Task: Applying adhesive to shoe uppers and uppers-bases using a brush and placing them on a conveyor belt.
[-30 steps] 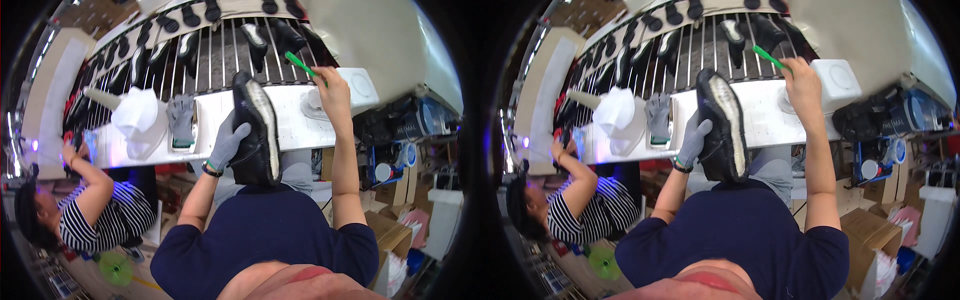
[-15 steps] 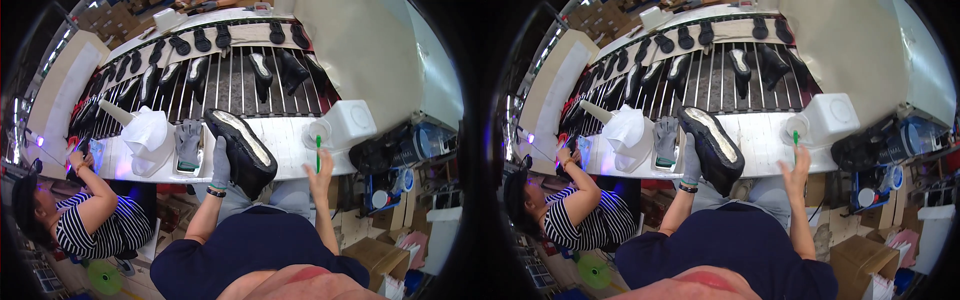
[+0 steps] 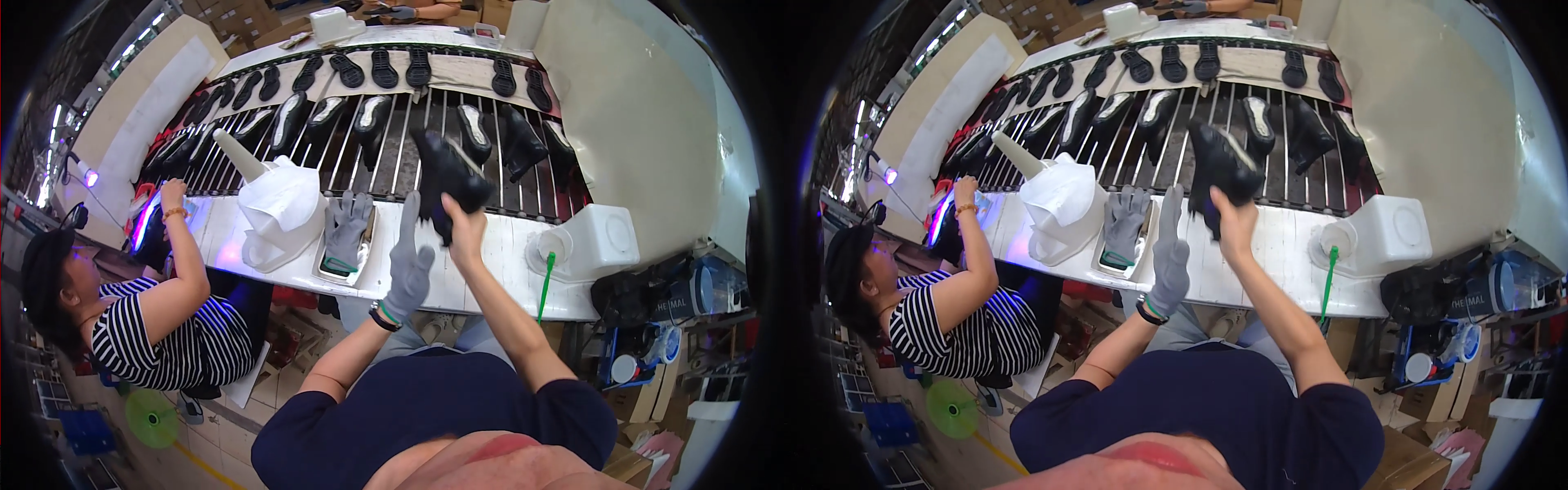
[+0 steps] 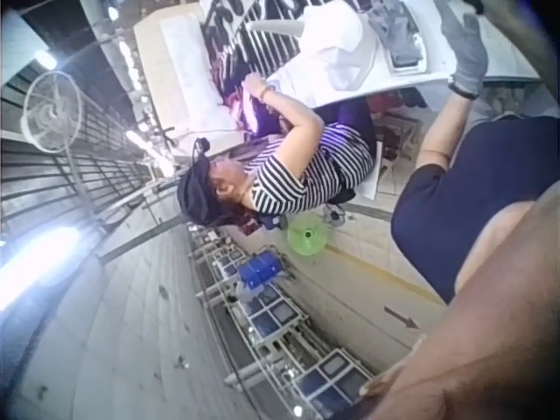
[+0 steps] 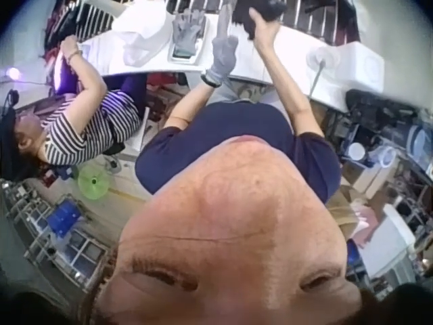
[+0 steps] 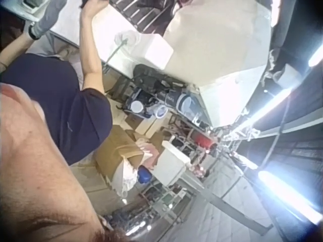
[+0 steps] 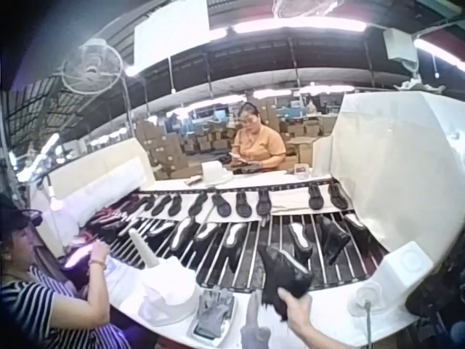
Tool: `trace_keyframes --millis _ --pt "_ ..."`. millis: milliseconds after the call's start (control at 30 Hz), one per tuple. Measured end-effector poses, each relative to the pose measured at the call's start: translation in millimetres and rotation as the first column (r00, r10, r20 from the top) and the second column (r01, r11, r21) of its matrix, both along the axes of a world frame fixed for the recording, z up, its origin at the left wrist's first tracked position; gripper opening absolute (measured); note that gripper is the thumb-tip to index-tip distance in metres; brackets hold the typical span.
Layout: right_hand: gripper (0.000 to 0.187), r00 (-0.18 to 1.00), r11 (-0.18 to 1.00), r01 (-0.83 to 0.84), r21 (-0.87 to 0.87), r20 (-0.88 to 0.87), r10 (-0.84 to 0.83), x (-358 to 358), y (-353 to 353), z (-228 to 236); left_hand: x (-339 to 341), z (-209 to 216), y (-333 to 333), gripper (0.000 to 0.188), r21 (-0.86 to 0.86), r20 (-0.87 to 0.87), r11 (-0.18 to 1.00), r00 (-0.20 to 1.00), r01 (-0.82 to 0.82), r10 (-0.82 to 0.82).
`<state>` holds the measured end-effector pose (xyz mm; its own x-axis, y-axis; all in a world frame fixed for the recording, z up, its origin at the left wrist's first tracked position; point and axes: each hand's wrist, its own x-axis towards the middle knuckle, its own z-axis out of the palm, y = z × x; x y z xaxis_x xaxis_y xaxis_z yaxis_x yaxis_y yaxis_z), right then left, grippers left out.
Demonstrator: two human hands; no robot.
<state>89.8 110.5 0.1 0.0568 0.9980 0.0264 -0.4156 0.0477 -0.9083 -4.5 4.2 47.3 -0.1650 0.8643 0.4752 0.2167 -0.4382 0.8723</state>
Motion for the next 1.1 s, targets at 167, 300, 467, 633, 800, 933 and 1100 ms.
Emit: trace_keyframes --millis 167,300,467,633,800,933,1100 --pt "0.070 0.886 0.998 0.054 0.042 0.458 -0.067 -77 158 -22 33 -30 -29 0.079 0.453 -0.296 0.883 0.955 0.124 0.017" --pt "0.110 0.643 0.976 0.215 0.046 0.746 -0.176 -80 221 -36 69 -58 -16 0.062 0.706 -0.486 0.598 0.874 0.378 0.021" --pt "0.090 0.458 0.910 0.380 0.165 0.821 -0.340 9 274 11 125 -15 -5 0.088 0.758 -0.211 0.629 0.977 0.172 -0.013" --pt "0.076 0.008 0.866 0.321 0.384 0.913 -0.408 73 267 47 137 58 0 0.085 0.595 -0.299 0.696 0.914 0.402 -0.272" --pt "0.077 -0.311 0.894 0.107 0.435 0.869 -0.386 101 242 25 143 98 6 0.054 0.537 -0.379 0.639 0.834 0.551 -0.400" --pt "0.076 -0.394 0.918 0.019 0.395 0.847 -0.356 109 232 3 148 111 16 0.018 0.540 -0.450 0.638 0.829 0.549 -0.332" --pt "0.067 -0.449 0.957 0.003 0.290 0.855 -0.258 118 226 -17 161 114 29 0.017 0.491 -0.506 0.649 0.797 0.581 -0.330"
